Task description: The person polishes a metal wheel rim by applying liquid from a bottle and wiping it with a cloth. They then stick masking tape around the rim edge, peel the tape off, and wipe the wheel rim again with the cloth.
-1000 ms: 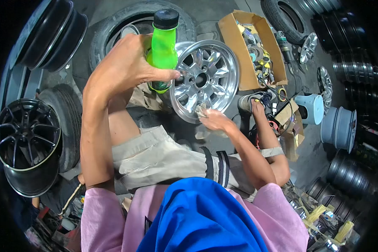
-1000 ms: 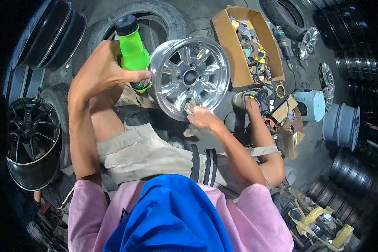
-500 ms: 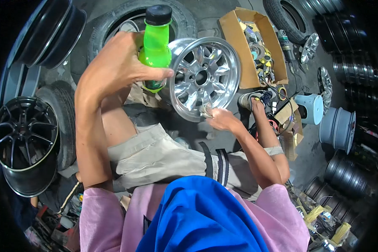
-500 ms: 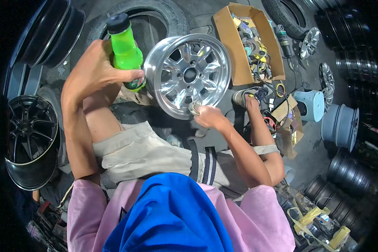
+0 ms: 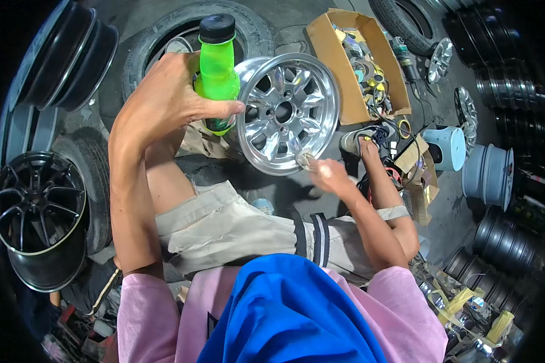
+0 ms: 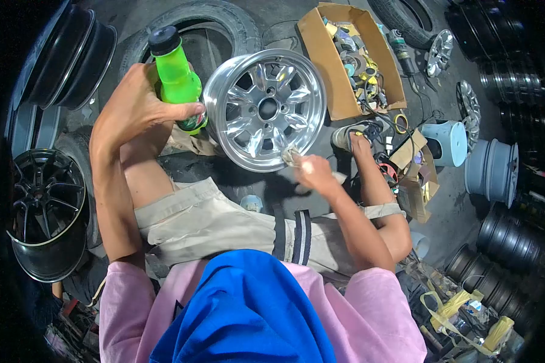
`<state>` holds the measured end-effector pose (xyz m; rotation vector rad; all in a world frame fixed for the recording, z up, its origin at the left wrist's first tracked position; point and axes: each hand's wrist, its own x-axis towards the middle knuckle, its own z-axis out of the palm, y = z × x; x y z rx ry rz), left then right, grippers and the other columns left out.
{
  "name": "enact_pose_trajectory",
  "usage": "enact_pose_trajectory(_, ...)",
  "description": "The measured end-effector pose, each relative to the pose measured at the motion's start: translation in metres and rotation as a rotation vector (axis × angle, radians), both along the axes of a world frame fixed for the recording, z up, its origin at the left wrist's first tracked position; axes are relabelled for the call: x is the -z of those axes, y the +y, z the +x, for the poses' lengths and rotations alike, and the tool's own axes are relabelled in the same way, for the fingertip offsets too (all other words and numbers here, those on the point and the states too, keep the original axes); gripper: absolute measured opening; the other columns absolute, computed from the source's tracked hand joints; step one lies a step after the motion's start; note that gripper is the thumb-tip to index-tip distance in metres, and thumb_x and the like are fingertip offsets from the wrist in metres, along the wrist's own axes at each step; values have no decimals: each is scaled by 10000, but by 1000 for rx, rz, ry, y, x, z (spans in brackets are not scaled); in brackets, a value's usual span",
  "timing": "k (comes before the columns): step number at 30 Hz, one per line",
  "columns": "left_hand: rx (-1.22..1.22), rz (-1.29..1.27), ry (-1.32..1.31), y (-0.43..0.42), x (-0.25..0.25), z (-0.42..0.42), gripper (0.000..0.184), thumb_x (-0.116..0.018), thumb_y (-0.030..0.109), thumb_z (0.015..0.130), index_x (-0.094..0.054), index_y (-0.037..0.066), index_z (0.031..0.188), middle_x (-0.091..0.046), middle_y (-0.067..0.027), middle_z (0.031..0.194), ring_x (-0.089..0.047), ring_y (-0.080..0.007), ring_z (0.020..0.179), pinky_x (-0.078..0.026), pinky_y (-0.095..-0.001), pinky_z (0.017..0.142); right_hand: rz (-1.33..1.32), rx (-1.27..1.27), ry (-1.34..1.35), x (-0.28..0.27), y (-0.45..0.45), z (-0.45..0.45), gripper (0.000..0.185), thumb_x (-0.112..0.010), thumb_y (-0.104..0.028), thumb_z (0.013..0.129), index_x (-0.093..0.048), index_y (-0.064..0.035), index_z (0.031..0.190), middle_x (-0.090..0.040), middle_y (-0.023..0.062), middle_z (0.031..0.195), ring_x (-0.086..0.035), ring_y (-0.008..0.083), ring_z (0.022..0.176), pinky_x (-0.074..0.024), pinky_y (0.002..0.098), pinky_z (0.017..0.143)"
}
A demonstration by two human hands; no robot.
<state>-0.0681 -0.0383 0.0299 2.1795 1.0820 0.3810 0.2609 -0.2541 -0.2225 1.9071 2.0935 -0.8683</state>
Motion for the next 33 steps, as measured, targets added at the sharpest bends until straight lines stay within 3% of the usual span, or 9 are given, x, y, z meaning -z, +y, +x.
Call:
enact_pose_trajectory(7,24,18,1,1,1,-2,446,-889,360,707,-740,-19,888,-716,-156,740,-695,-282,669,-543,-394,696,251,-29,-74,10,0,25,254,-588,-224,908,-703,-121,1110,-720,185,764,-726,394,732,-578,519,687)
enact_pose_trajectory(10,-8,-49,0,-1,-3,2,438,-883,349,719,-734,-25,892,-709,-152,733,-690,-275,668,-538,-393,695,237,-54,-114,15,23,21,355,-631,-179,840,-653,-82,1181,-686,217,712,-693,429,680,-553,546,649)
enact_pose_trajectory(15,15,-6,-55,1,0,2,442,-881,341,716,-728,-30,902,-704,-145,732,-685,-262,658,-538,-389,683,306,-12,-63,96,39,34,321,-638,-181,829,-639,-86,1135,-678,199,685,-695,400,666,-545,521,607)
enact_pose_trajectory(17,-5,-14,-66,1,4,-1,445,-880,343,713,-727,-29,903,-702,-144,731,-681,-260,651,-538,-389,676,135,-104,-105,25,30,20,205,-580,-191,867,-740,-70,907,-715,198,740,-723,391,706,-564,526,671)
enact_pose_trajectory(18,-13,-23,-18,2,3,-3,447,-880,346,711,-727,-27,903,-702,-143,730,-681,-261,648,-538,-388,672,179,-164,-34,-11,27,14,218,-592,-203,864,-705,-80,1005,-701,185,707,-718,387,683,-563,514,640)
enact_pose_trajectory(23,18,-61,113,3,-8,2,448,-893,311,729,-722,-26,970,-745,-122,830,-725,-229,748,-569,-351,736,240,-209,-146,1,11,19,216,-591,-193,868,-698,-119,1040,-685,152,659,-705,347,617,-554,476,565)
enact_pose_trajectory(25,24,-42,76,1,-4,4,449,-894,310,728,-723,-25,972,-747,-123,832,-726,-227,751,-570,-354,738,250,-222,-254,26,25,29,449,-629,-163,835,-635,-164,1284,-659,138,622,-684,336,582,-541,466,540)
enact_pose_trajectory(29,32,-97,43,-2,-2,8,462,-900,314,718,-723,-25,977,-752,-133,851,-729,-225,767,-572,-360,749,235,-343,-340,19,65,37,306,-594,-189,881,-712,-180,1163,-689,127,664,-708,299,618,-544,438,553)
enact_pose_trajectory(33,0,-23,84,0,1,2,467,-902,312,715,-723,-25,982,-753,-140,865,-729,-220,771,-572,-361,746,187,-329,-268,5,63,76,312,-562,-188,895,-742,-198,1150,-700,180,715,-705,371,649,-559,489,597)
